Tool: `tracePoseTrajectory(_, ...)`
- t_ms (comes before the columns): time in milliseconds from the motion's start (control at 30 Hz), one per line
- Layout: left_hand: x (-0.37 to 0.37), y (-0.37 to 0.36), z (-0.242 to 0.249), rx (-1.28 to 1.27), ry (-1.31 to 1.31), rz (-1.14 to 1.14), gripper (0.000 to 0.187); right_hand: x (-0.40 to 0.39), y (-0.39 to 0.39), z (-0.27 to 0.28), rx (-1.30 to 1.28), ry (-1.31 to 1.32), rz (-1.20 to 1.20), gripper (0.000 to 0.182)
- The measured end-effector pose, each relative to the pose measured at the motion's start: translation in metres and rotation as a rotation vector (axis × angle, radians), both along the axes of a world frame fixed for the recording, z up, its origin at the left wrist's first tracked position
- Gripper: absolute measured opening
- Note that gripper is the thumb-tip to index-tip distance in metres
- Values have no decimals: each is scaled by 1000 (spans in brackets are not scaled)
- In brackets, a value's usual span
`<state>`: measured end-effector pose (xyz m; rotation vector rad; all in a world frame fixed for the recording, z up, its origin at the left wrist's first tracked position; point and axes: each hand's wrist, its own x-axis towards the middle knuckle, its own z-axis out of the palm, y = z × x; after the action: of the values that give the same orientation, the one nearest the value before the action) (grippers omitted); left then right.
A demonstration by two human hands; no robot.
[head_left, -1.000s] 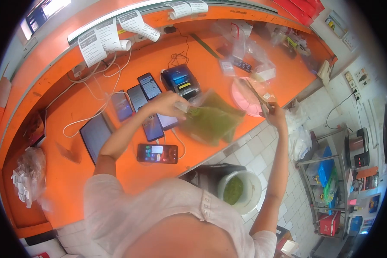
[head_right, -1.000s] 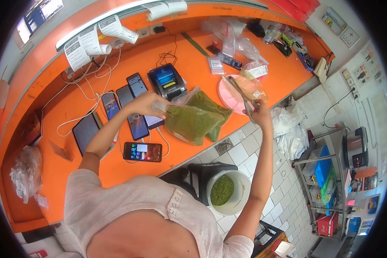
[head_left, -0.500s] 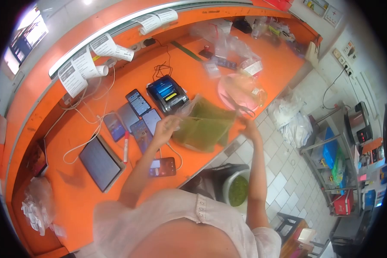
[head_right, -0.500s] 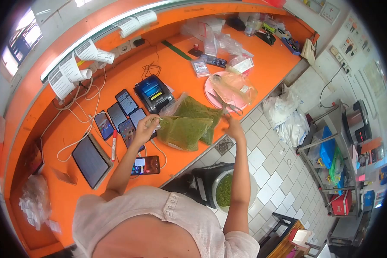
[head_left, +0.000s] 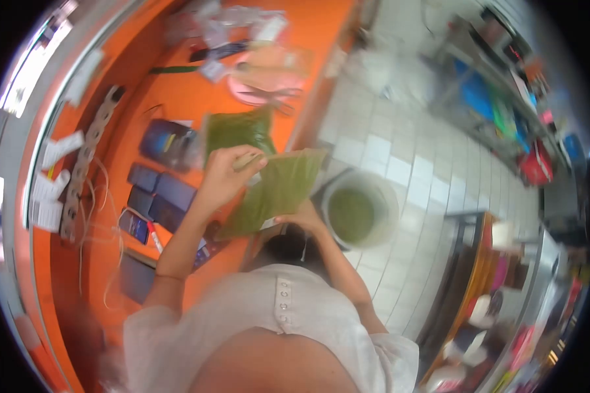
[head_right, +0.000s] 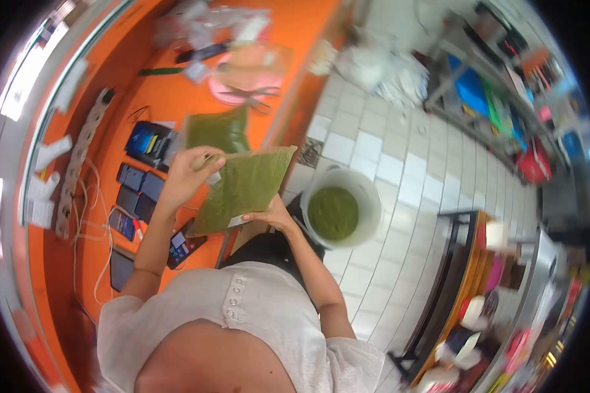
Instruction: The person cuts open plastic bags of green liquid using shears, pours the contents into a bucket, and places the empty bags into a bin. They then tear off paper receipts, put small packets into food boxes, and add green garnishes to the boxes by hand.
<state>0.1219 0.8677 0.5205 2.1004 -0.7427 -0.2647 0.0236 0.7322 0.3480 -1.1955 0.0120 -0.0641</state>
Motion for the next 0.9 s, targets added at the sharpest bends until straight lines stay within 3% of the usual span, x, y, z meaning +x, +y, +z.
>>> tracePoseTrajectory(33, 5, -20, -10, -10, -12, -100, 20, -17, -11, -13, 165, 111, 38, 63)
tracePoseTrajectory(67, 9, -43, -19, 16, 148, -165, 19, -34, -20, -26, 330, 213, 82, 68)
tracePoseTrajectory(167, 22, -116, -80, 17, 513, -315, 19, -87, -31, -50, 559, 237, -137, 67)
tracePoseTrajectory(200, 22, -140, -101, 95, 585, -362, 20, -103, -34, -55, 711, 306, -258, 64)
tracePoseTrajectory(267, 20, -180, -143, 180, 654, -429, 21, -129, -37, -67, 775, 336, -336, 60)
tracePoseTrajectory(333, 16, -212, -190, 573, 743, -430, 20, -147, -42, -78, 1153, 394, -430, 61)
tracePoseTrajectory(367, 17, -220, -219, 575, 741, -455, 20, -152, -46, -74, 1159, 376, -496, 54)
tracePoseTrajectory(400, 21, -224, -249, 707, 912, -569, 21, -160, -52, -75, 1154, 367, -521, 54)
tracePoseTrajectory(433, 22, -229, -269, 841, 1081, -683, 23, -169, -59, -77, 1301, 313, -431, 50)
tracePoseTrajectory(467, 17, -233, -278, 844, 1076, -709, 23, -176, -66, -77, 1442, 252, -335, 47)
tracePoseTrajectory(500, 10, -233, -284, 927, 1156, -673, 22, -175, -73, -63, 1427, 508, -531, 38)
tracePoseTrajectory(533, 6, -234, -300, 1012, 1237, -631, 22, -184, -80, -80, 1424, 503, -553, 38)
tracePoseTrajectory(600, 3, -245, -321, 1086, 1135, -724, 24, -205, -92, -124, 1292, 410, -389, 36)
tracePoseTrajectory(633, 1, -249, -325, 1092, 1078, -797, 26, -200, -92, -96, 1142, 591, -563, 29)
tracePoseTrajectory(667, -3, -252, -330, 1095, 1024, -866, 27, -198, -93, -78, 1142, 602, -575, 29)
tracePoseTrajectory(733, -10, -251, -323, 1097, 970, -838, 27, -195, -98, -61, 32, 897, -526, 24)
tracePoseTrajectory(767, -15, -247, -319, 946, 864, -936, 17, -197, -104, -72, -544, 880, -543, 20)
tracePoseTrajectory(800, -25, -244, -297, 914, 785, -838, 16, -191, -117, -70, -560, 871, -544, 20)
tracePoseTrajectory(833, -35, -241, -274, 879, 706, -739, 18, -182, -130, -68, -812, 762, -711, 21)
tracePoseTrajectory(900, -32, -237, -311, 872, 777, -686, 17, -158, -163, -74, -1209, 516, -954, 22)
